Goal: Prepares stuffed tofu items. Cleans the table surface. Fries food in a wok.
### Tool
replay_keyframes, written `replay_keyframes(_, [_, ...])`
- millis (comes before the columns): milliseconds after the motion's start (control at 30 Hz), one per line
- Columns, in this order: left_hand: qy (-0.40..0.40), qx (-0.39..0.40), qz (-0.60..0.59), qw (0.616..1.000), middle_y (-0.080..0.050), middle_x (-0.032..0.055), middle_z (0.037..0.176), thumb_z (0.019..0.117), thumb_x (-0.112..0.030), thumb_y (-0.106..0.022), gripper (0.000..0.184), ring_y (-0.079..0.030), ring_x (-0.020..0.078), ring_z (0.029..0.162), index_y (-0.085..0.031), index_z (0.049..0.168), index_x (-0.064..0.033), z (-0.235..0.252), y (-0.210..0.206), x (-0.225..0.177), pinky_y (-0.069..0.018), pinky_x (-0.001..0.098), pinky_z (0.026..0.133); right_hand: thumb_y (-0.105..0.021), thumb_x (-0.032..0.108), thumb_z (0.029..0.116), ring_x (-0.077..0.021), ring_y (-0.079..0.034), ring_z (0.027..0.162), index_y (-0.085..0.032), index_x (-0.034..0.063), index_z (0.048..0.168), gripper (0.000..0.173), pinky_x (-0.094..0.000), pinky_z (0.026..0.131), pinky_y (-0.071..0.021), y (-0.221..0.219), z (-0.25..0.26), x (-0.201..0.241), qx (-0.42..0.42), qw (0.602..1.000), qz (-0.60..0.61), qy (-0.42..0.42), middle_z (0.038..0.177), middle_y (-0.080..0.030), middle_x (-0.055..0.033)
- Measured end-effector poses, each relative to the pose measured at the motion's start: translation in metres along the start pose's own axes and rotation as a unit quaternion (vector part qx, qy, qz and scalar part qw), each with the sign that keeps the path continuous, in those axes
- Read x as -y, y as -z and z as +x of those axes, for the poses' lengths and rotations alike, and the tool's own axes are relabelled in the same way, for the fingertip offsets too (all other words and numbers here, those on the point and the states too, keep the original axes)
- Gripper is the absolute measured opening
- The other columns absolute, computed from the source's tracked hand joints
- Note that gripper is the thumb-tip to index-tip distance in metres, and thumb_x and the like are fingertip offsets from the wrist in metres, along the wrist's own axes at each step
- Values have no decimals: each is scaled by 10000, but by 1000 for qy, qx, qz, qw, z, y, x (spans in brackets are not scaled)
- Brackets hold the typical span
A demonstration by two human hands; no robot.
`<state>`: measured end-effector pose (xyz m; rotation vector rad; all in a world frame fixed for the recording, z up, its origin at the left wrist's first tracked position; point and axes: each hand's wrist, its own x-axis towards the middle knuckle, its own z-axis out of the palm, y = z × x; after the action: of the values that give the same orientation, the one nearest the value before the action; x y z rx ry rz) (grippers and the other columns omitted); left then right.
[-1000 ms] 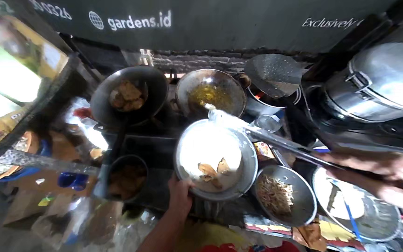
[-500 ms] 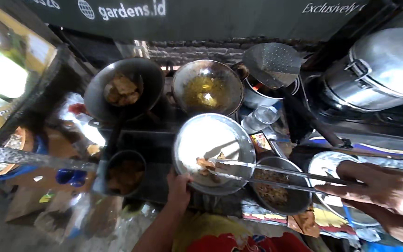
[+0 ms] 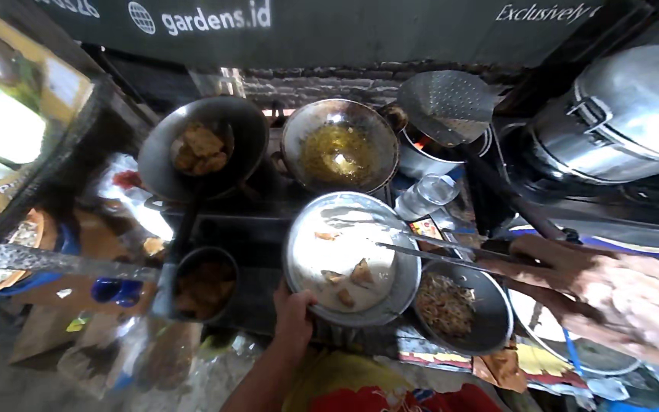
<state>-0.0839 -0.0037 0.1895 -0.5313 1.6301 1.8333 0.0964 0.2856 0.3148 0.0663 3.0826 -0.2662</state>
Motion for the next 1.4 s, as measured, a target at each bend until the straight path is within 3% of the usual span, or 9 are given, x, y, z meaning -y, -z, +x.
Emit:
replay_keyframes(367, [-1,3,26,1000,-649,191,1108,684,235,-563,688,-687,224,900,-529,1340,32,-5,0,2,-598,367,708,-610,98,876,-444,-696,789,-772,108,1172,338,-625,583,-519,-22,9,0,-10,1000,19,-9,972,-701,-193])
replay_keyframes(467, [-1,5,24,1000,-651,190,1099,684,233,-560,668,-689,222,891,-536,1322,38,-6,0,3,-599,365,701,-541,163,877,-395,-694,743,-771,133,1188,388,-564,538,-521,-19,3,0,-44,999,8,23,971,-703,-166])
replay_keyframes(633, [-8,8,26,1000,-656,184,1093,683,236,-562,651,-691,213,894,-546,1304,41,-7,-2,2,-599,357,703,-646,57,860,-430,-707,821,-770,132,1191,362,-635,630,-537,-29,7,2,23,999,30,-28,1039,-722,-169])
replay_keyframes(767, [-14,11,25,1000,-657,181,1092,667,231,-566,679,-690,215,892,-546,1316,33,-8,1,3,-598,357,700,-611,131,856,-423,-690,772,-775,153,1191,373,-617,574,-521,-22,-4,-2,1,999,22,-31,997,-694,-181])
replay_keyframes(867, [-17,13,24,999,-671,180,1083,661,228,-569,659,-698,214,892,-558,1292,40,-9,0,2,-604,363,701,-622,94,943,-520,-660,984,-753,174,1253,346,-677,726,-495,17,-8,26,81,990,57,-96,1174,-674,-268])
replay_keyframes(1033, [-24,16,25,999,-669,184,1078,655,223,-574,652,-698,226,893,-564,1281,40,-9,1,2,-605,375,698,-663,129,905,-532,-651,972,-771,228,1210,338,-657,658,-506,13,-11,35,108,988,6,-112,1136,-668,-264])
replay_keyframes(1100, [-25,17,29,999,-672,184,1076,653,216,-570,659,-700,220,889,-564,1287,40,-10,1,1,-605,369,694,-639,104,951,-546,-617,1091,-754,227,1257,350,-669,778,-485,16,-5,45,138,976,9,-171,1230,-658,-275])
replay_keyframes(1300, [-27,16,31,999,-677,173,1073,649,216,-571,661,-701,207,885,-570,1286,39,-11,2,2,-604,354,695,-608,178,966,-532,-641,997,-759,237,1233,313,-659,716,-484,14,-16,39,99,980,5,-172,1120,-668,-283])
replay_keyframes(1400, [-31,18,38,999,-681,175,1063,643,210,-578,647,-705,208,886,-577,1268,43,-10,2,3,-607,357,700,-637,195,963,-557,-611,1068,-750,252,1258,320,-675,771,-476,16,-9,44,145,968,5,-203,1196,-638,-317])
